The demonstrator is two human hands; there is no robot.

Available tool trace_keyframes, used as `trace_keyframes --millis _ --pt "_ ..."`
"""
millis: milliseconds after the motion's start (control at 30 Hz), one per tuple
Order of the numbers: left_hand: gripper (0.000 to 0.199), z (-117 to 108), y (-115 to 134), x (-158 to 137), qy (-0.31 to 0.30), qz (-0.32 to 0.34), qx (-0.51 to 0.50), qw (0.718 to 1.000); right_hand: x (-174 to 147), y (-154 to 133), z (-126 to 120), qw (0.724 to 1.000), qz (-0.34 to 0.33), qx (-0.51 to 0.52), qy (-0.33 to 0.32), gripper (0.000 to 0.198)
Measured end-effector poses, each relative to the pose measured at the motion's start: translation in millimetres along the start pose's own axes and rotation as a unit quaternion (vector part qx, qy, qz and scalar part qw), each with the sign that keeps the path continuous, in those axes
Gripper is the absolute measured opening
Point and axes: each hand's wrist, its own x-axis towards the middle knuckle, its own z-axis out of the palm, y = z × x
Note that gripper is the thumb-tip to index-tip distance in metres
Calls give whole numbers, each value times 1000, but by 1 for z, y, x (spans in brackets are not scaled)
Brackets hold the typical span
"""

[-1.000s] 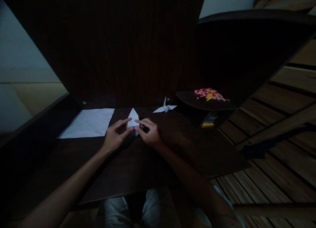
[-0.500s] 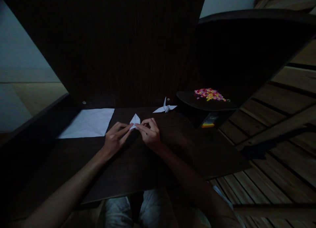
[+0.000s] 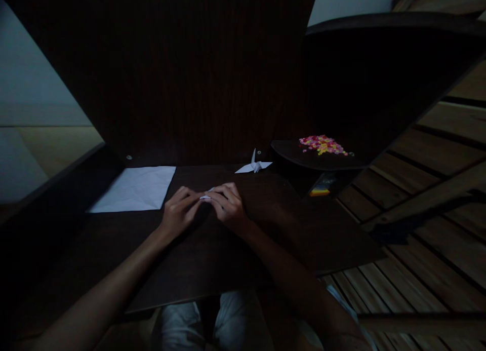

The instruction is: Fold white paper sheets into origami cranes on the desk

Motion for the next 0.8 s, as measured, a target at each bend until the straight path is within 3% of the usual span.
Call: trace_keyframes --millis 133,300,400,500,667,800 --pt "15 -2 3 6 35 -146 -65 987 4 -3 -1 997 75 9 14 39" --pt "23 -2 -5 9 80 -290 -215 929 4 7 5 972 205 112 41 42" --pt "27 1 -11 9 101 -332 -268 899 4 12 11 925 296 237 19 32" --pt "32 3 -12 9 81 -363 -311 874 5 13 11 892 341 295 21 33" --pt "47 2 -6 11 35 -385 -352 852 9 11 6 887 356 290 42 34" --pt "43 -2 0 13 6 -376 -326 867 11 10 2 887 360 290 21 33"
